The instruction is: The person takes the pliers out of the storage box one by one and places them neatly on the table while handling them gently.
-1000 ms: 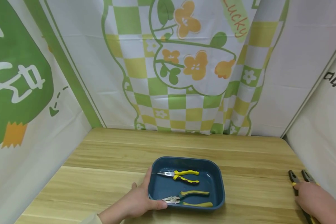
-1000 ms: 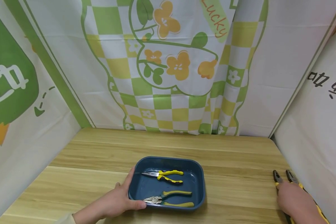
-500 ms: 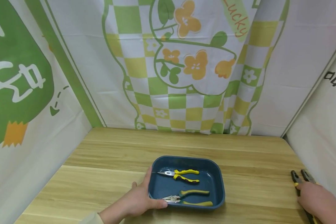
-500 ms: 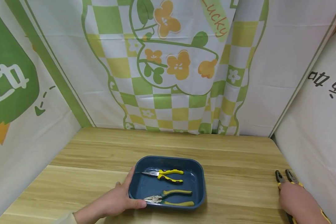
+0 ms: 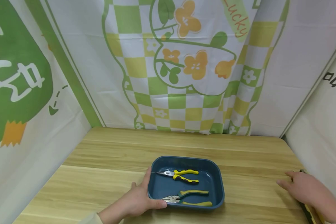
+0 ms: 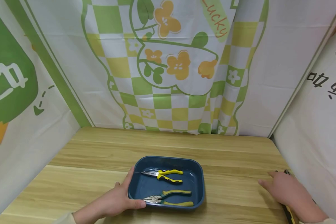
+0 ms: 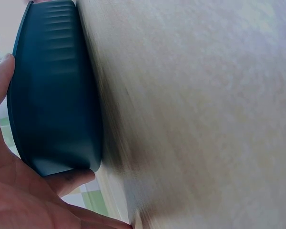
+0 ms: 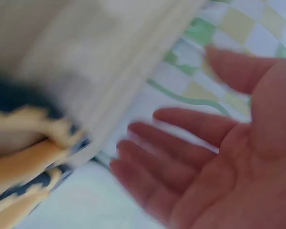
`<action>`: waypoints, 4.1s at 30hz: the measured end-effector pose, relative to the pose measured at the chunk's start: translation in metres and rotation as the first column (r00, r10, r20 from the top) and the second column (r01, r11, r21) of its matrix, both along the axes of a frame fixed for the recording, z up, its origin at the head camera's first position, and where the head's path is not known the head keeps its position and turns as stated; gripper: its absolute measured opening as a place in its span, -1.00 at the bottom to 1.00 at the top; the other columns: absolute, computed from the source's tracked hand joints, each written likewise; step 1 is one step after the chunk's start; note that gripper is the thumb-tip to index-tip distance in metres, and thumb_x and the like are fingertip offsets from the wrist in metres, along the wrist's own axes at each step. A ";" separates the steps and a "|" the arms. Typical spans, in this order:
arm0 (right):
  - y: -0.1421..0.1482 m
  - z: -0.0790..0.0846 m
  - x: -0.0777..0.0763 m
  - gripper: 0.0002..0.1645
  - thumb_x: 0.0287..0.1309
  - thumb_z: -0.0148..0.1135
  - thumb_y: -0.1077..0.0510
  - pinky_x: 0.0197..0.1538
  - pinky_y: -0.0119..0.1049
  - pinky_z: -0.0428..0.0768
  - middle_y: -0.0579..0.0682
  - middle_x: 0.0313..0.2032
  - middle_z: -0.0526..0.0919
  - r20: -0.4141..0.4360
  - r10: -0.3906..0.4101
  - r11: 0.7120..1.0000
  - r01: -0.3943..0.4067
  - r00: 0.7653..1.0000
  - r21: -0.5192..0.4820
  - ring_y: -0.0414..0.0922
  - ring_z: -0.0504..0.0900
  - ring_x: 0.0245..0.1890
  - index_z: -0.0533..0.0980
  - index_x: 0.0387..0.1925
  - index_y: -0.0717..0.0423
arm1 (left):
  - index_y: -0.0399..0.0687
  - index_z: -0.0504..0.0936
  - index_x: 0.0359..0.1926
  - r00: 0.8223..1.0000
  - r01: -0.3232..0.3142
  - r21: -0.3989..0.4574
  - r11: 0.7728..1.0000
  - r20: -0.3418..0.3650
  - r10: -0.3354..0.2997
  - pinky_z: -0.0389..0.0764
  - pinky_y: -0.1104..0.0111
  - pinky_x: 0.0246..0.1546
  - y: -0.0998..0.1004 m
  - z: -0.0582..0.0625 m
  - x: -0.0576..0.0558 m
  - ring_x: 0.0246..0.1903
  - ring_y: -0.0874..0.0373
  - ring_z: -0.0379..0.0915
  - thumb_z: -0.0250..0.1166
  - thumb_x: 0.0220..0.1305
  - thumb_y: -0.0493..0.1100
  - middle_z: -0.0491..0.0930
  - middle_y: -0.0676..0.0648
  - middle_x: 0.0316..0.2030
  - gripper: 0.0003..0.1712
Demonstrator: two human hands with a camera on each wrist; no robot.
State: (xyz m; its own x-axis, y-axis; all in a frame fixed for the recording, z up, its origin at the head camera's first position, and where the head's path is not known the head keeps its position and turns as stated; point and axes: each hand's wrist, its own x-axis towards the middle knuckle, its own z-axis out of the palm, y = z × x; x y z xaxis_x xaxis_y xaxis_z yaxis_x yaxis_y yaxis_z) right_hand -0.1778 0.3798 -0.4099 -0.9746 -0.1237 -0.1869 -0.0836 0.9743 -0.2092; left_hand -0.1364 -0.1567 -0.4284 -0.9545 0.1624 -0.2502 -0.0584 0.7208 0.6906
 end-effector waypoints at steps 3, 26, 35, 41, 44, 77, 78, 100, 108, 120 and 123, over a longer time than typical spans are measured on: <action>-0.014 0.020 -0.009 -0.05 0.51 -0.13 -0.28 0.03 0.29 0.44 0.53 0.13 0.46 0.118 0.026 0.961 0.008 0.993 -0.278 0.48 0.41 0.13 0.31 0.22 0.67 | -0.04 -0.30 0.60 1.000 0.004 0.004 1.000 -0.006 -0.004 0.23 -0.38 0.08 0.000 0.001 0.000 0.28 -0.73 -0.25 0.57 -0.22 0.40 0.27 -0.52 0.31 0.63; -0.231 0.091 -0.079 0.01 0.44 -0.37 -0.46 0.22 0.00 0.44 0.18 0.04 0.65 0.587 0.406 0.731 0.136 0.700 -0.668 0.11 0.58 0.13 0.55 0.15 0.36 | -0.03 -0.31 0.60 1.000 0.003 0.011 1.000 -0.004 -0.003 0.21 -0.40 0.07 0.000 0.001 0.001 0.29 -0.72 -0.26 0.57 -0.21 0.39 0.23 -0.50 0.34 0.62; -0.268 0.068 -0.081 0.17 0.30 -0.36 -0.60 0.27 0.04 0.36 0.20 0.07 0.62 0.725 0.453 0.820 0.078 0.519 -0.568 0.11 0.55 0.16 0.51 0.18 0.37 | -0.09 -0.29 0.59 0.999 0.023 0.018 1.000 -0.029 -0.023 0.16 -0.41 0.11 0.000 0.001 0.001 0.26 -0.75 -0.21 0.57 -0.19 0.39 0.27 -0.49 0.32 0.60; -0.285 0.061 -0.084 0.12 0.30 -0.29 -0.59 0.29 0.04 0.33 0.18 0.08 0.63 0.765 0.453 0.848 0.045 0.458 -0.529 0.09 0.55 0.16 0.52 0.19 0.32 | -0.12 -0.30 0.58 0.999 0.036 0.030 0.999 -0.038 -0.035 0.08 -0.42 0.14 0.000 0.000 0.000 0.26 -0.75 -0.18 0.57 -0.17 0.37 0.28 -0.49 0.32 0.60; -0.293 0.059 -0.085 0.08 0.29 -0.21 -0.58 0.29 0.02 0.33 0.17 0.08 0.63 0.784 0.434 0.867 0.030 0.443 -0.497 0.07 0.55 0.16 0.54 0.19 0.30 | -0.12 -0.31 0.58 0.999 0.037 0.027 0.999 -0.030 -0.036 0.10 -0.42 0.13 -0.001 0.000 -0.001 0.25 -0.75 -0.19 0.57 -0.16 0.36 0.27 -0.48 0.33 0.60; -0.317 0.034 -0.089 -0.71 0.33 0.15 0.17 0.12 0.19 0.48 0.09 -0.11 0.70 0.817 0.343 0.937 -0.109 0.463 -0.332 0.02 0.65 -0.03 0.68 -0.05 0.21 | -0.05 -0.29 0.60 1.000 0.012 0.017 1.000 -0.018 -0.012 0.19 -0.41 0.08 0.000 0.000 -0.001 0.28 -0.73 -0.22 0.57 -0.22 0.40 0.30 -0.45 0.32 0.62; -0.317 0.034 -0.089 -0.71 0.34 0.13 0.19 0.11 0.19 0.48 0.09 -0.11 0.70 0.816 0.349 0.936 -0.121 0.461 -0.332 0.02 0.65 -0.03 0.68 -0.04 0.20 | -0.05 -0.29 0.60 1.000 0.013 0.017 1.000 -0.017 -0.013 0.19 -0.41 0.09 0.000 0.000 -0.001 0.28 -0.72 -0.22 0.57 -0.22 0.41 0.30 -0.44 0.32 0.62; -0.324 0.030 -0.089 -0.70 0.38 0.04 0.25 0.19 0.11 0.44 0.11 -0.07 0.66 0.824 0.369 0.929 -0.156 0.429 -0.335 0.08 0.62 -0.04 0.65 -0.02 0.16 | -0.04 -0.34 0.59 1.000 0.022 -0.008 1.000 -0.009 -0.022 0.21 -0.38 0.09 -0.002 0.001 -0.001 0.26 -0.75 -0.20 0.58 -0.18 0.36 0.29 -0.49 0.31 0.61; -0.325 0.024 -0.087 -0.71 0.26 0.07 0.29 0.14 -0.03 0.48 0.09 -0.10 0.63 0.868 0.354 0.935 -0.112 0.348 -0.336 -0.01 0.57 -0.11 0.61 -0.05 0.26 | -0.03 -0.34 0.59 1.000 0.023 0.001 1.000 -0.006 -0.023 0.23 -0.37 0.09 -0.002 0.001 -0.001 0.26 -0.75 -0.20 0.58 -0.17 0.35 0.28 -0.48 0.32 0.61; -0.328 0.018 -0.081 -0.84 0.35 0.08 0.38 0.06 -0.09 0.54 0.20 -0.19 0.72 0.865 0.396 0.918 -0.115 0.308 -0.379 -0.02 0.66 -0.19 0.59 -0.16 0.27 | -0.05 -0.30 0.59 1.000 0.009 0.023 1.000 -0.003 -0.009 0.18 -0.39 0.11 -0.002 0.002 -0.001 0.28 -0.74 -0.24 0.58 -0.19 0.36 0.23 -0.48 0.35 0.60; -0.328 0.016 -0.082 -0.82 0.35 0.10 0.39 0.03 -0.15 0.56 0.17 -0.20 0.72 0.863 0.399 0.917 -0.141 0.311 -0.373 -0.06 0.67 -0.20 0.62 -0.17 0.26 | -0.05 -0.30 0.59 1.000 0.010 0.029 1.000 -0.004 -0.010 0.17 -0.39 0.11 -0.001 0.002 -0.001 0.27 -0.74 -0.23 0.58 -0.19 0.37 0.23 -0.48 0.35 0.60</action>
